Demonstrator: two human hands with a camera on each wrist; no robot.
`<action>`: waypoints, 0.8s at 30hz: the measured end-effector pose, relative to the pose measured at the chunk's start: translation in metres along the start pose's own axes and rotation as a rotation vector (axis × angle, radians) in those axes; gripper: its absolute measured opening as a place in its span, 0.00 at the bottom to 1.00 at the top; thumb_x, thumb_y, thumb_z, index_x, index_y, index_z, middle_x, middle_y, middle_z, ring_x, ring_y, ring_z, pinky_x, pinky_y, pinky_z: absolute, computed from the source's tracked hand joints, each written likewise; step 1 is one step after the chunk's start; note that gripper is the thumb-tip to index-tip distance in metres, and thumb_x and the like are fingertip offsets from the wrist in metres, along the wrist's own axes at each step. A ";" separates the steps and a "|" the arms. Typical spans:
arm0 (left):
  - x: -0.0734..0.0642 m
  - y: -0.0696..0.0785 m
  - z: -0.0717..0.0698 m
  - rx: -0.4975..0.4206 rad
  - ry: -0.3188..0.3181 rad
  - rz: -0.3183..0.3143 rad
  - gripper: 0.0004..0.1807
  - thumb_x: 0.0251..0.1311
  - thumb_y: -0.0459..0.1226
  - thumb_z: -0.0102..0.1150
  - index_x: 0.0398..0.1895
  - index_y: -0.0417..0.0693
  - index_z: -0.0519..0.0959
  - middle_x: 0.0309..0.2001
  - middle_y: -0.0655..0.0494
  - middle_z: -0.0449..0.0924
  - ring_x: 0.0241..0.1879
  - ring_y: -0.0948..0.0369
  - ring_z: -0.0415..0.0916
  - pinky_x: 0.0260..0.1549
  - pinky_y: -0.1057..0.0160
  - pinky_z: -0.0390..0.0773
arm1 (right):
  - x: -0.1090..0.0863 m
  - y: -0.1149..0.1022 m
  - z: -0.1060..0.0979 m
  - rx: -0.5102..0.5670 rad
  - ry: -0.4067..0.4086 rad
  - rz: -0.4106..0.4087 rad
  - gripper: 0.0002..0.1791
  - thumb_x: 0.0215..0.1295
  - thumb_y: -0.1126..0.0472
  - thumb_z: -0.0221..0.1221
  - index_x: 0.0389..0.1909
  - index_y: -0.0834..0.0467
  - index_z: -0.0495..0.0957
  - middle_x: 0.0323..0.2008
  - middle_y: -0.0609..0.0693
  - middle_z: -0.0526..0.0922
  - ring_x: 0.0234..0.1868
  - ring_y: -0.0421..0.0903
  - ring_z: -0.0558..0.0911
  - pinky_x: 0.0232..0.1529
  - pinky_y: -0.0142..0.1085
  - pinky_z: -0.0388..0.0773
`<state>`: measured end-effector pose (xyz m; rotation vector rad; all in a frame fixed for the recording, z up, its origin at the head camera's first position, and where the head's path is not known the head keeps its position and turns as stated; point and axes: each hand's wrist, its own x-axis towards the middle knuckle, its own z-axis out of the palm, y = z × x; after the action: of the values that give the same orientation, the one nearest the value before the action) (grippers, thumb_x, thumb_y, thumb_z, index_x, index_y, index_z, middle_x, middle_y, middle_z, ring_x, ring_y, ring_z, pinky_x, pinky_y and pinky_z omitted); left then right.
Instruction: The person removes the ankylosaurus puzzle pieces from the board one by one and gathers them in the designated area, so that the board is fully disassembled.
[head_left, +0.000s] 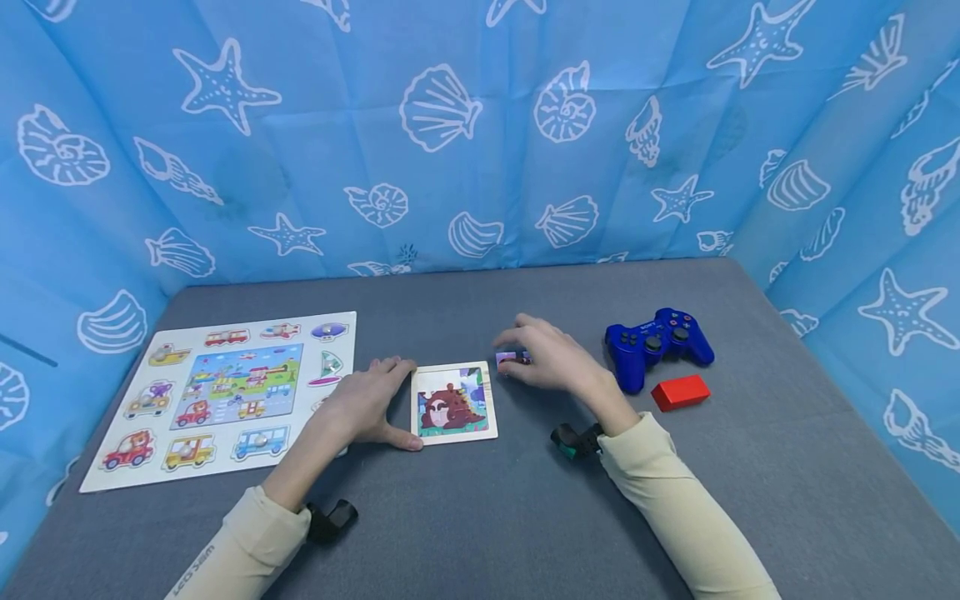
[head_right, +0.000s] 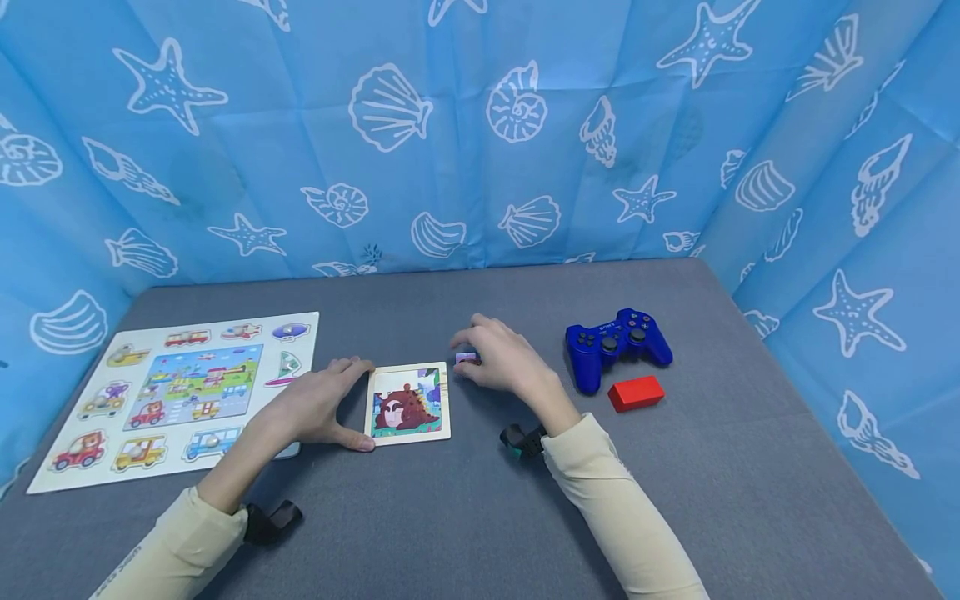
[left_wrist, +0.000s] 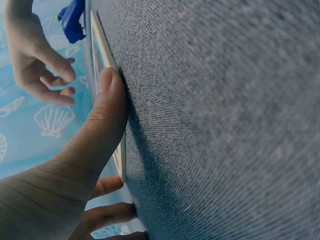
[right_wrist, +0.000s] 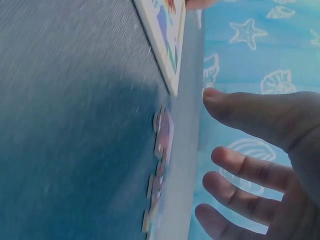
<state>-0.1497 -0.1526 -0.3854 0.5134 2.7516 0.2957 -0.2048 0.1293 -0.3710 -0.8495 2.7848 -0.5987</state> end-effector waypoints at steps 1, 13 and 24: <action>0.000 0.000 0.000 0.000 -0.001 -0.001 0.62 0.42 0.63 0.79 0.77 0.43 0.61 0.76 0.32 0.62 0.74 0.30 0.60 0.67 0.31 0.67 | 0.001 -0.002 0.001 0.001 -0.004 -0.005 0.17 0.68 0.56 0.67 0.55 0.55 0.85 0.42 0.56 0.79 0.35 0.45 0.71 0.32 0.33 0.66; 0.001 0.000 0.000 0.000 -0.008 -0.009 0.62 0.42 0.63 0.78 0.77 0.43 0.61 0.76 0.32 0.62 0.74 0.30 0.60 0.68 0.30 0.67 | 0.012 -0.022 0.011 -0.015 -0.054 -0.054 0.16 0.69 0.56 0.66 0.55 0.54 0.86 0.43 0.55 0.79 0.35 0.44 0.72 0.31 0.33 0.67; 0.001 0.000 0.000 0.003 -0.019 -0.010 0.62 0.43 0.64 0.78 0.77 0.43 0.61 0.76 0.32 0.61 0.74 0.30 0.59 0.68 0.30 0.66 | 0.020 -0.032 0.025 -0.051 -0.140 -0.048 0.15 0.68 0.53 0.67 0.54 0.50 0.86 0.44 0.51 0.79 0.37 0.43 0.74 0.37 0.35 0.71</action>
<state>-0.1508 -0.1526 -0.3853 0.5011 2.7353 0.2836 -0.1984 0.0854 -0.3806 -0.9337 2.6704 -0.4577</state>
